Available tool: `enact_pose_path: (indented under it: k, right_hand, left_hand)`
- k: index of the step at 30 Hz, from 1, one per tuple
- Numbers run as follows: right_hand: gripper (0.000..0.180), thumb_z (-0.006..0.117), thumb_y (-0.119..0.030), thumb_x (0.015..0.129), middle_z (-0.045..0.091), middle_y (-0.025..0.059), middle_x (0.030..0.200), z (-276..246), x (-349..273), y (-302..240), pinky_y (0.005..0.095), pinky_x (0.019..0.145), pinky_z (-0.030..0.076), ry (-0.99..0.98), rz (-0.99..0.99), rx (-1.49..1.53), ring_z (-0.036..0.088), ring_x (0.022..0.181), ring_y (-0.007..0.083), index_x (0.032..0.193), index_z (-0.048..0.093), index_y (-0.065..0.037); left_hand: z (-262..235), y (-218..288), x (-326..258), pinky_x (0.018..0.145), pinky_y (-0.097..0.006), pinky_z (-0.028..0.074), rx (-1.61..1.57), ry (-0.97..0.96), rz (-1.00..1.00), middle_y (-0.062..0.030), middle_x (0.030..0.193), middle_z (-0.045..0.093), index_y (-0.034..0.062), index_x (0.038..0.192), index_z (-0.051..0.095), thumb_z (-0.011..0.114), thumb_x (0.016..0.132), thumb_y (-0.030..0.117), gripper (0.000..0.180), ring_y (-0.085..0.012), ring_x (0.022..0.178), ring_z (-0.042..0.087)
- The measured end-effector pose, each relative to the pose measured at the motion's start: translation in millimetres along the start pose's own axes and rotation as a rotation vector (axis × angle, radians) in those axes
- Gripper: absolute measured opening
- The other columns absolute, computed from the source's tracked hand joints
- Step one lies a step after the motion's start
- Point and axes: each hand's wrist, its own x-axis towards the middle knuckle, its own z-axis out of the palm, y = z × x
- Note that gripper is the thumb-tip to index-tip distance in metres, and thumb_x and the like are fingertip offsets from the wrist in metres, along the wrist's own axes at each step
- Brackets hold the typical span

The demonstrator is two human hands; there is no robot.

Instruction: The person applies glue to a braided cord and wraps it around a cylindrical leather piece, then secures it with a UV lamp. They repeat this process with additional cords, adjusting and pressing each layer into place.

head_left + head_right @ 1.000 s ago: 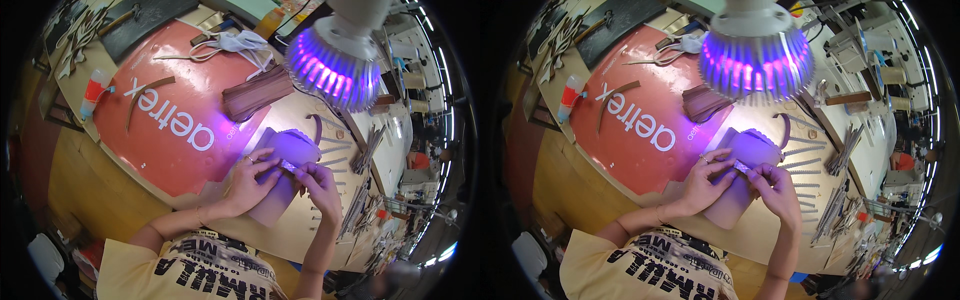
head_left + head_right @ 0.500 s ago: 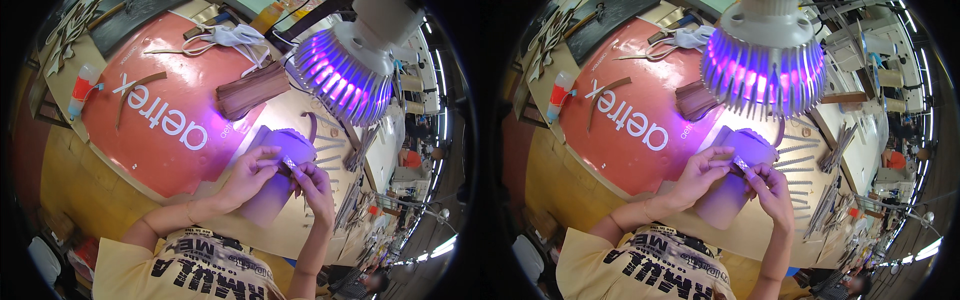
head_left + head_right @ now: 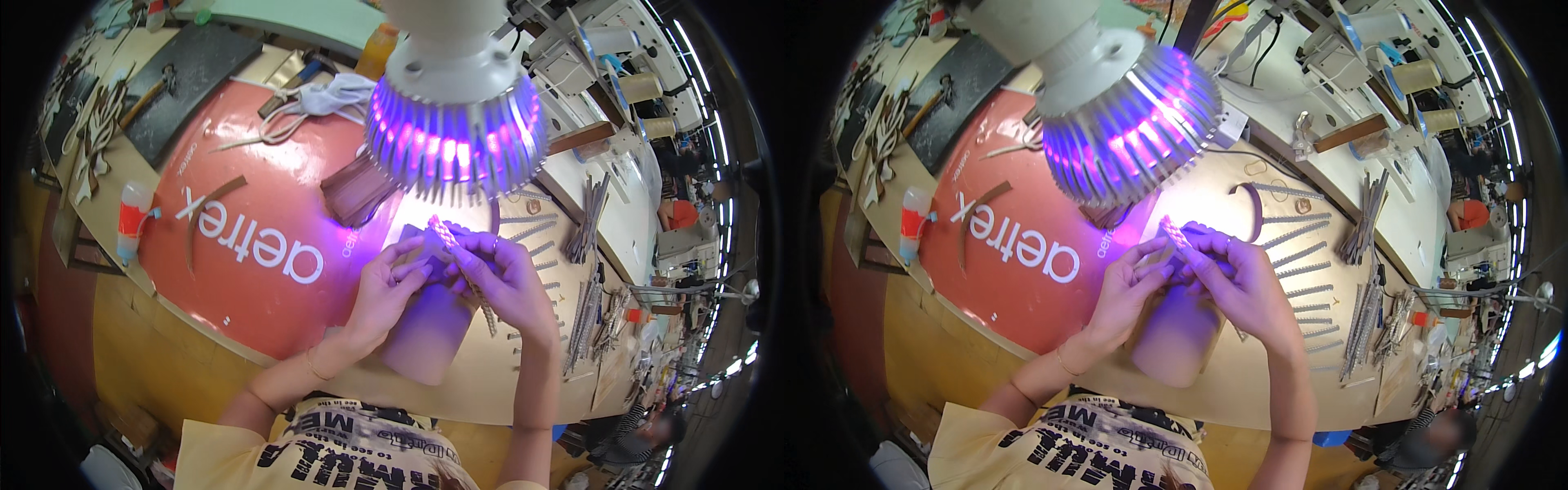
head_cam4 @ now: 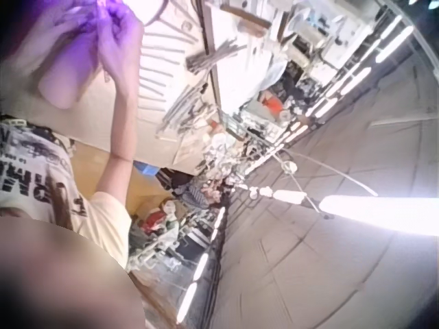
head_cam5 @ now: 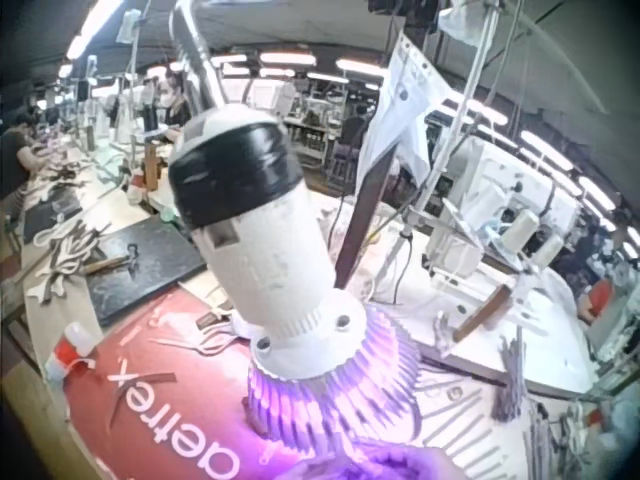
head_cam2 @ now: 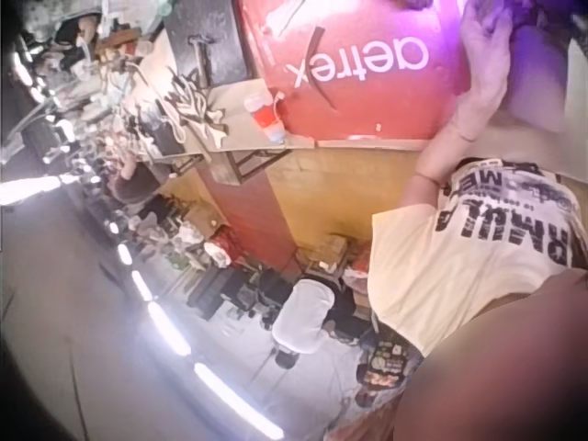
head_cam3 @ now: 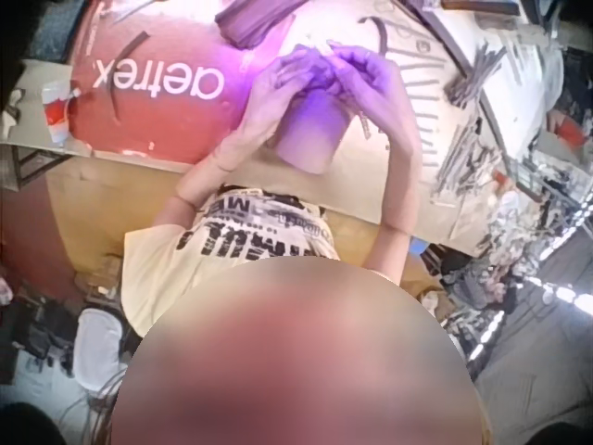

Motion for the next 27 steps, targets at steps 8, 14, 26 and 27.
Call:
enact_pose_path:
  k: [8,14,26,27]
  right_hand:
    - [0.022,0.059,-0.015,0.098,0.070,0.0099,0.091,6,54,-35,0.0262,0.068,0.057,-0.130,-0.135,-0.067,0.068,0.078,0.0139,0.112,0.058,0.002]
    - [0.021,0.055,-0.012,0.098,0.067,0.0139,0.103,16,67,-29,0.0294,0.074,0.058,0.231,-0.213,0.557,0.070,0.088,0.0199,0.116,0.049,-0.003]
    - [0.063,0.056,-0.003,0.095,0.049,0.0229,0.135,-3,10,27,0.0348,0.109,0.041,0.714,-0.229,0.549,0.044,0.135,0.0289,0.147,0.022,0.007]
    - [0.065,0.057,-0.003,0.095,0.040,0.0213,0.146,1,0,28,0.0388,0.115,0.029,0.918,-0.356,0.595,0.037,0.140,0.0254,0.148,0.022,0.008]
  left_hand:
    - [-2,-1,-3,0.102,-0.033,0.045,0.294,0.037,0.290,-0.0140,0.138,0.053,-0.0027,0.144,0.035,0.054,0.092,-0.007,0.055,-0.0215,0.124,0.054]
    - [-1,21,-7,0.105,-0.041,0.040,-0.085,-0.153,0.249,-0.0187,0.138,0.053,-0.0008,0.145,0.036,0.031,0.102,0.036,0.056,-0.0307,0.125,0.054]
    - [11,51,22,0.088,-0.022,0.050,0.025,-0.030,0.409,-0.0090,0.113,0.066,-0.0018,0.131,0.045,0.059,0.094,-0.003,0.040,-0.0095,0.101,0.063]
    - [11,54,21,0.089,-0.023,0.050,0.028,-0.082,0.417,-0.0092,0.112,0.066,-0.0019,0.132,0.044,0.059,0.093,-0.004,0.042,-0.0098,0.101,0.063]
